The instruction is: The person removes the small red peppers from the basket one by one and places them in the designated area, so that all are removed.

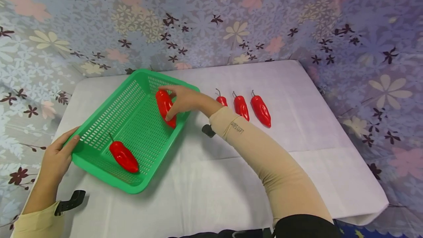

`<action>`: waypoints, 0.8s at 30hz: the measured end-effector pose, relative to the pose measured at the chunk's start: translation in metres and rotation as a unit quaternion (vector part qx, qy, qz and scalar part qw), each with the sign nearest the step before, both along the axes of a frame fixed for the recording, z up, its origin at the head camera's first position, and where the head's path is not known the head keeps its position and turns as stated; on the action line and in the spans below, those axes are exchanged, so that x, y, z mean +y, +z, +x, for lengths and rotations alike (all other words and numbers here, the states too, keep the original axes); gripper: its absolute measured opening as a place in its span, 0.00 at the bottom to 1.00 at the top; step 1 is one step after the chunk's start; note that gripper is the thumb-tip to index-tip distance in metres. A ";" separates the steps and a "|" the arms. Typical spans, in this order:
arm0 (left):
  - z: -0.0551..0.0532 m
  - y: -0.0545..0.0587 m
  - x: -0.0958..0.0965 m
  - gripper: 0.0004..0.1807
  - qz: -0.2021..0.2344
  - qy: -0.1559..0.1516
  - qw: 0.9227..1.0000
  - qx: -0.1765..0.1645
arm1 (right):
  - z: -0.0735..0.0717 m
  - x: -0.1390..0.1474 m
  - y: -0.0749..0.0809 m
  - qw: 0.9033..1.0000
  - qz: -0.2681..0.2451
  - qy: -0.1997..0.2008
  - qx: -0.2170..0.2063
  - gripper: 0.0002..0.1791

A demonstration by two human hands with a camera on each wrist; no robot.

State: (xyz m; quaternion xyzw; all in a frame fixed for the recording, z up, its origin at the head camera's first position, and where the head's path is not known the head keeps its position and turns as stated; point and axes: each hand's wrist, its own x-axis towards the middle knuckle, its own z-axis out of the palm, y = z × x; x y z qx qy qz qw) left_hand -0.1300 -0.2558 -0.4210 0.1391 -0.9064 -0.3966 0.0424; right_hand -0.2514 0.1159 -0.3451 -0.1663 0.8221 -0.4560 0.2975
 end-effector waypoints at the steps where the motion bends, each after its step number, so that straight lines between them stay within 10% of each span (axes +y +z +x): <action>1: 0.000 0.001 0.000 0.28 -0.001 0.000 1.000 -0.001 | -0.001 0.004 0.002 1.000 -0.011 -0.008 0.001 0.55; 24: 0.001 0.002 0.002 0.26 -0.004 -0.001 1.000 -0.005 | 0.003 0.140 0.035 0.982 0.093 -0.164 -0.004 0.56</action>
